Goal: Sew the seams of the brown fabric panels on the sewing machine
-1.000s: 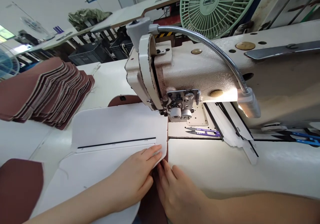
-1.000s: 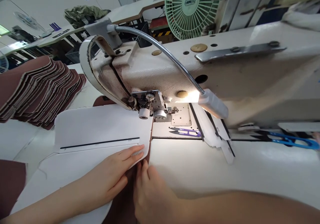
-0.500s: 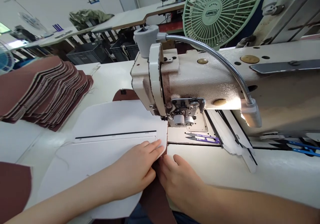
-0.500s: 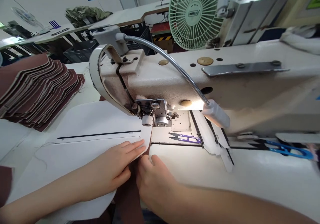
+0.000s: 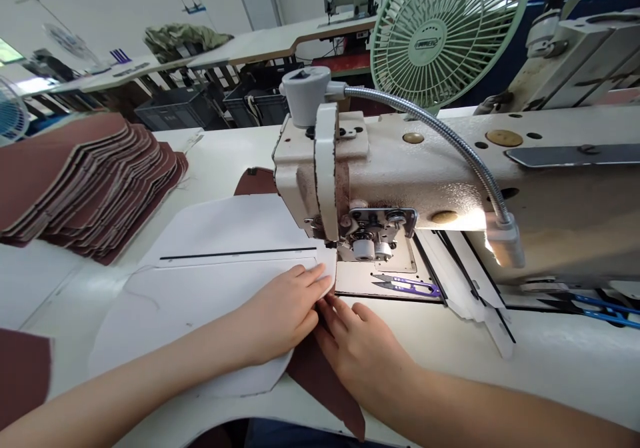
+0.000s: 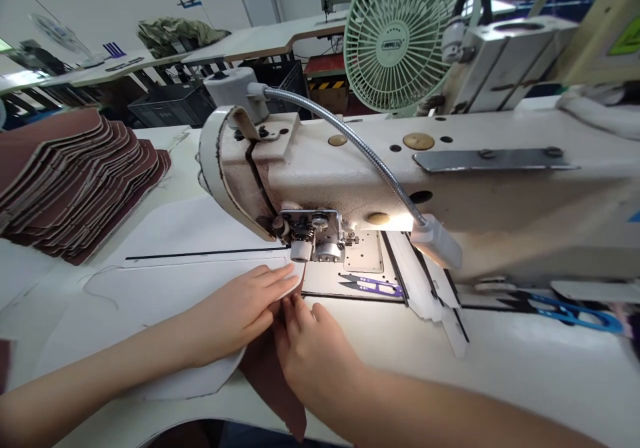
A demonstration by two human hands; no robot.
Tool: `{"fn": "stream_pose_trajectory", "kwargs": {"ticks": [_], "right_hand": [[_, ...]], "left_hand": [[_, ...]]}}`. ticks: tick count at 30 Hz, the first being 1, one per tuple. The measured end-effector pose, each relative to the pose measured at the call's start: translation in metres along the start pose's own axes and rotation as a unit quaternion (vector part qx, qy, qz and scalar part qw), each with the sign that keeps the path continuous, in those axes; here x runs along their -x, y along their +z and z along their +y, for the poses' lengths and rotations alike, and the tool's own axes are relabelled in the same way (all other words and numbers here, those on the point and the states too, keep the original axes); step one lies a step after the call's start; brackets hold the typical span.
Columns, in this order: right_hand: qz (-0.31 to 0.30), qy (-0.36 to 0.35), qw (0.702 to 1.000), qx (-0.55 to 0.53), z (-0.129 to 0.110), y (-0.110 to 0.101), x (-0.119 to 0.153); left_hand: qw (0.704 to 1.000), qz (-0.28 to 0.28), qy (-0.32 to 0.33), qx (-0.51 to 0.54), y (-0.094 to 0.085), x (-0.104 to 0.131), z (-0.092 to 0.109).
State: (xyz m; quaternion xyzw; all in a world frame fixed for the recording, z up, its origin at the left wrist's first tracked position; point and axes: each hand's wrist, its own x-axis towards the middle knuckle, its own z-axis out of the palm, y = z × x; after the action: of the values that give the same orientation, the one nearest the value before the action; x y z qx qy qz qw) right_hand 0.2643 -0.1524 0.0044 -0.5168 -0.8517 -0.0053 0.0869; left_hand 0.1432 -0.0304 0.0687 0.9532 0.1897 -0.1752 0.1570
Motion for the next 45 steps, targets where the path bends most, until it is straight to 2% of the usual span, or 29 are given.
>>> {"fn": "stream_pose_trajectory", "kwargs": {"ticks": [5, 9, 12, 15, 23, 27, 34, 41, 45], "right_hand": [[0.0, 0.004, 1.0, 0.006, 0.011, 0.005, -0.003], [-0.034, -0.013, 0.999, -0.004, 0.011, 0.007, -0.002], [-0.058, -0.031, 0.998, -0.018, 0.008, 0.004, 0.001], [-0.064, -0.018, 0.998, -0.02, 0.01, -0.001, 0.003], [-0.066, -0.007, 0.998, -0.002, 0.031, -0.01, -0.005], [-0.043, -0.006, 0.999, 0.004, 0.037, -0.007, -0.008], [0.034, -0.006, 0.998, 0.052, 0.031, 0.005, -0.002], [0.041, 0.006, 0.996, 0.08, 0.04, 0.007, -0.004], [0.072, 0.015, 0.993, 0.097, 0.042, 0.01, -0.006]], "left_hand": [[0.999, 0.024, 0.002, -0.042, -0.001, -0.008, -0.001], [0.998, 0.017, 0.008, -0.062, -0.001, -0.01, -0.003], [0.998, 0.004, 0.008, -0.063, -0.003, -0.01, -0.004], [0.998, 0.004, 0.005, -0.067, -0.006, -0.011, -0.005], [0.997, 0.026, 0.013, -0.065, -0.012, -0.019, -0.009], [0.997, 0.031, 0.002, -0.068, -0.013, -0.024, -0.009], [0.995, 0.02, -0.017, -0.093, -0.014, -0.033, -0.007], [0.983, -0.002, 0.025, -0.181, -0.026, -0.015, -0.012], [0.973, -0.034, 0.004, -0.23, -0.034, -0.015, -0.016]]}}
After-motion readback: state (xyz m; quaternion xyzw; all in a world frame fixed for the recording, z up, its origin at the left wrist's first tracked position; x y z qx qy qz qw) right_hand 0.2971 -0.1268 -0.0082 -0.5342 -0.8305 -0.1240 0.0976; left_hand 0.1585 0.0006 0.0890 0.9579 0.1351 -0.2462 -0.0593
